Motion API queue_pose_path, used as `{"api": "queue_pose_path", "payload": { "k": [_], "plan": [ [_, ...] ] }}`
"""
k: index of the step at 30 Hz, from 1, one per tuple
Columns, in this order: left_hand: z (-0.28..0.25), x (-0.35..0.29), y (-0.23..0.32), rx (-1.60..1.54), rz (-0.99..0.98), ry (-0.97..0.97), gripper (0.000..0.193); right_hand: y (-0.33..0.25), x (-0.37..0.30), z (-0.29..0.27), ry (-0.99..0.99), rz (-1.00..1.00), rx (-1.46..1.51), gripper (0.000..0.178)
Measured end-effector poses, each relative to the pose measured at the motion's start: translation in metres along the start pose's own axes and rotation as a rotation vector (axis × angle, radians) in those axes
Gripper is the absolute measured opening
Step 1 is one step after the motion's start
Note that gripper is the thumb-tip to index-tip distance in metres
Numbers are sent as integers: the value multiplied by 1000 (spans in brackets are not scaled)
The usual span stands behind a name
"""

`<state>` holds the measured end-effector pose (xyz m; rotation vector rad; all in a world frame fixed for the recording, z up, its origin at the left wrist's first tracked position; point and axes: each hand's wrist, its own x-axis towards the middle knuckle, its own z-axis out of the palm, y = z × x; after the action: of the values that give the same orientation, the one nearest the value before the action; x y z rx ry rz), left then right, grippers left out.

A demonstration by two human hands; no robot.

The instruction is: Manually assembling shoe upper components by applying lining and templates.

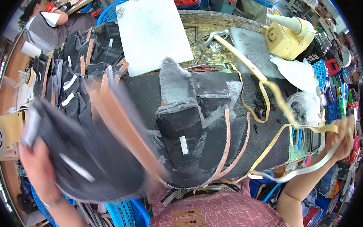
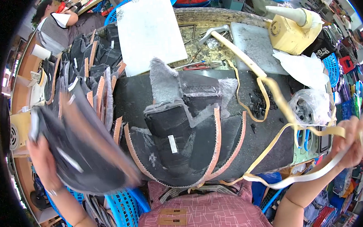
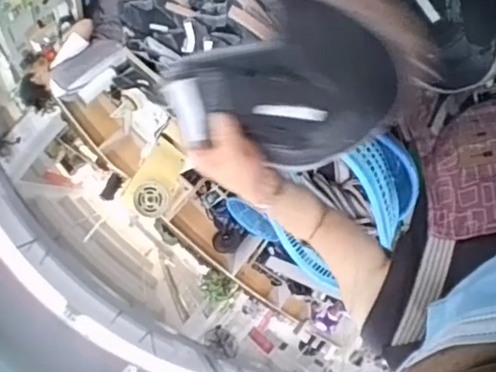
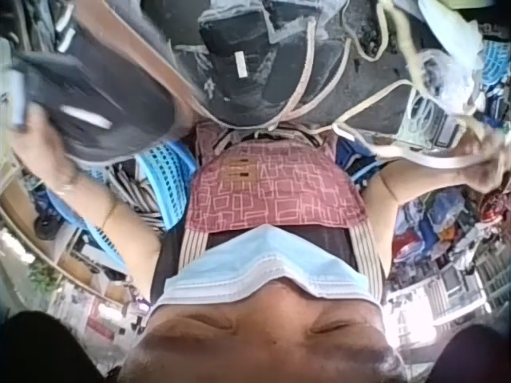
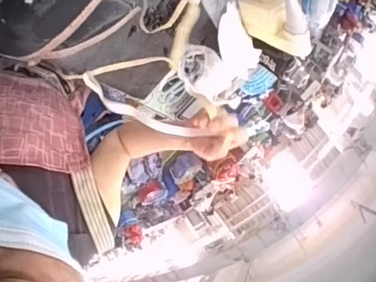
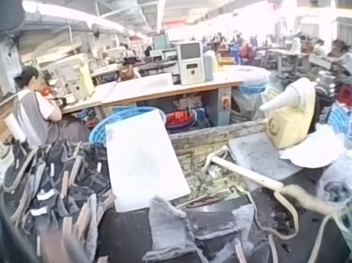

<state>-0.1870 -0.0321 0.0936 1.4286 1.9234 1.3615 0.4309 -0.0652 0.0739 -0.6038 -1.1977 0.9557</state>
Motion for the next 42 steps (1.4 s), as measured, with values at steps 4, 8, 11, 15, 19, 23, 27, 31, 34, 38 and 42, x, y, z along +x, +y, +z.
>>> {"api": "queue_pose_path", "payload": {
  "k": [4, 8, 11, 15, 19, 23, 27, 31, 34, 38, 42],
  "plan": [
    [27, 21, 3, 490, 549, 181, 56, 65, 9, 69, 248, 378, -651, 11],
    [156, -63, 14, 274, 407, -371, 72, 145, 39, 139, -299, 555, -513, 16],
    [213, -72, -13, -24, -42, -619, 49, 202, 45, 153, -324, 691, -468, 18],
    [163, -80, 47, -183, 336, -855, 29, 222, 46, 132, -243, 864, -457, 18],
    [167, -87, 43, -299, -107, -1029, 37, 172, 60, 142, -40, 699, -213, 19],
    [204, -90, -10, -21, -60, -903, 38, 134, 22, 190, -287, 845, -137, 13],
    [205, -88, -19, -313, -190, -938, 39, 179, -30, 200, -389, 869, -214, 13],
    [202, -80, -24, -225, -165, -1006, 42, 193, -37, 200, -323, 790, -331, 14],
    [202, -78, -29, -226, -139, -993, 40, 196, -35, 204, -272, 785, -337, 13],
    [205, -76, -23, -241, -143, -982, 33, 196, -34, 208, -229, 827, -377, 14],
    [211, -82, -21, -47, 71, -763, 19, 173, -29, 205, -295, 887, -500, 16]
  ]
}}
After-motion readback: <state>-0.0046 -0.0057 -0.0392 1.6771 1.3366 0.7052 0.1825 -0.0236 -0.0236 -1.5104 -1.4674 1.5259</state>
